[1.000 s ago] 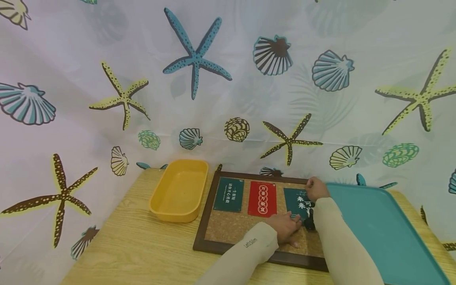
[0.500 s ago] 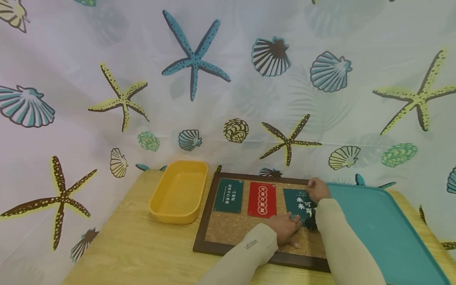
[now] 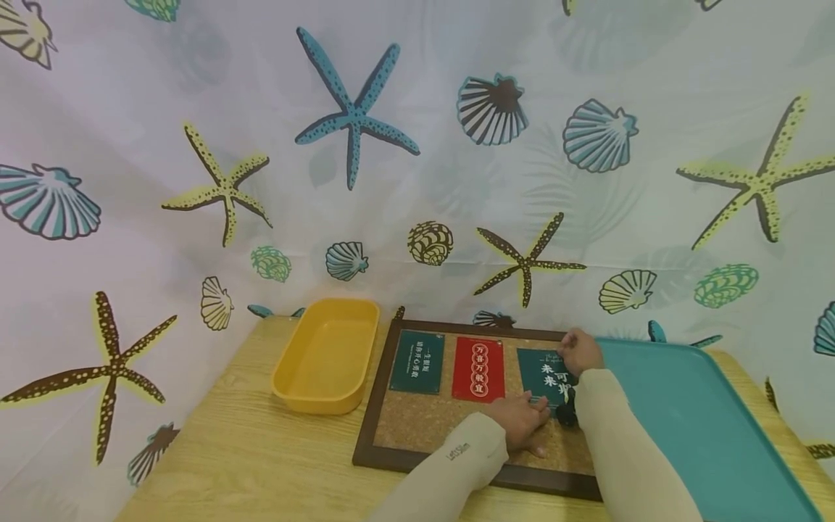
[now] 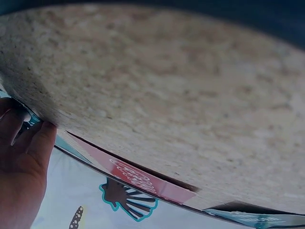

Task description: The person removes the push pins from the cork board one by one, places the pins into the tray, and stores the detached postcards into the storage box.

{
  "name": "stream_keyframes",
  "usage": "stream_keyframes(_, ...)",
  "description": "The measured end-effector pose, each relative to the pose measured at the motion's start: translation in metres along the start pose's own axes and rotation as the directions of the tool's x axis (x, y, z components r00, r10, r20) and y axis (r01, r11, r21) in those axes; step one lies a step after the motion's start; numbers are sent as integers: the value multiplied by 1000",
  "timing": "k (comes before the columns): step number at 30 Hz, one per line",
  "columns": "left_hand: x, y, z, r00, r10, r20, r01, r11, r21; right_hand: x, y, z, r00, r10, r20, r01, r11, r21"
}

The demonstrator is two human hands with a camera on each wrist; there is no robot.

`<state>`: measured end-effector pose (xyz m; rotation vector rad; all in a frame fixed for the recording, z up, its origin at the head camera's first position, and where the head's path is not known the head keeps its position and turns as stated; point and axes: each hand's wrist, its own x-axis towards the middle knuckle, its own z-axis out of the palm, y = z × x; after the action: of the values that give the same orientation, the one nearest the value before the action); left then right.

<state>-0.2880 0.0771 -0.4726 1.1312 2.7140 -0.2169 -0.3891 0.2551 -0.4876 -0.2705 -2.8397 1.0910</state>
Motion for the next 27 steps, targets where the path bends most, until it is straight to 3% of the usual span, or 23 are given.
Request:
stream_keyframes(11, -1, 1, 0, 1000, -16, -3, 16, 1000, 8, 0, 0, 1, 1000, -5, -20, 5, 1000, 4)
stream_keyframes(27, -3, 1, -2, 1000, 0, -4, 0, 1000, -23, -6, -5, -7, 997, 67, -30, -61, 984, 167)
